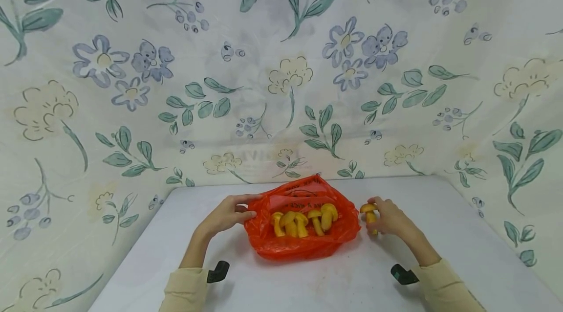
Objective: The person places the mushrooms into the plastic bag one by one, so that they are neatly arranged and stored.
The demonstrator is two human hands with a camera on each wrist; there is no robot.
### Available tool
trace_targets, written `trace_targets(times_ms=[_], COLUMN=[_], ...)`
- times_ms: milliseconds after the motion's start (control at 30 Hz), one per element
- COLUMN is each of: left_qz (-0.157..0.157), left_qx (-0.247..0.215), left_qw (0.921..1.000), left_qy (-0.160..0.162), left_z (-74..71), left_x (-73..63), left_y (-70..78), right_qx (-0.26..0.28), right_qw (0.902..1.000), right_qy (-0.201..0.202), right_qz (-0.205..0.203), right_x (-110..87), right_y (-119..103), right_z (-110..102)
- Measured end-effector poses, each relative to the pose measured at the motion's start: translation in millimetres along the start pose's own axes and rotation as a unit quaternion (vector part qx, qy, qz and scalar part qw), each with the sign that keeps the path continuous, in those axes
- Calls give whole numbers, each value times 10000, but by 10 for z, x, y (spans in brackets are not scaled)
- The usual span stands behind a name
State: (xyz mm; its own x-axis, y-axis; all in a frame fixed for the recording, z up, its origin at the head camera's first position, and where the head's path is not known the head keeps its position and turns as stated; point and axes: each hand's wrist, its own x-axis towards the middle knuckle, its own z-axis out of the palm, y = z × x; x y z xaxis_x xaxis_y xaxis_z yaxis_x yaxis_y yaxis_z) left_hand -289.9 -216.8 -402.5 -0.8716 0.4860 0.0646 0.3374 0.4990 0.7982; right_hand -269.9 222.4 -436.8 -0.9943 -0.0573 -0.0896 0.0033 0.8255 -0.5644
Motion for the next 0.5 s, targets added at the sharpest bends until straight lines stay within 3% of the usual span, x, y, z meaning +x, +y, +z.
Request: trace_targets(times_ms=[200, 500], left_qz=[-6, 27], left_qx=[3, 37], left_qw=[10000, 10000], left_qy=[18, 22], left_z=[7, 4], left_x=[-9, -1], left_y=[-3, -10], right_qx=[-192, -49], right_qw=[9996, 9989], right_qy=[168, 254], right_qz=[-147, -390], right_x=[9, -32], right_y=[15, 22], right_z=[-30, -117])
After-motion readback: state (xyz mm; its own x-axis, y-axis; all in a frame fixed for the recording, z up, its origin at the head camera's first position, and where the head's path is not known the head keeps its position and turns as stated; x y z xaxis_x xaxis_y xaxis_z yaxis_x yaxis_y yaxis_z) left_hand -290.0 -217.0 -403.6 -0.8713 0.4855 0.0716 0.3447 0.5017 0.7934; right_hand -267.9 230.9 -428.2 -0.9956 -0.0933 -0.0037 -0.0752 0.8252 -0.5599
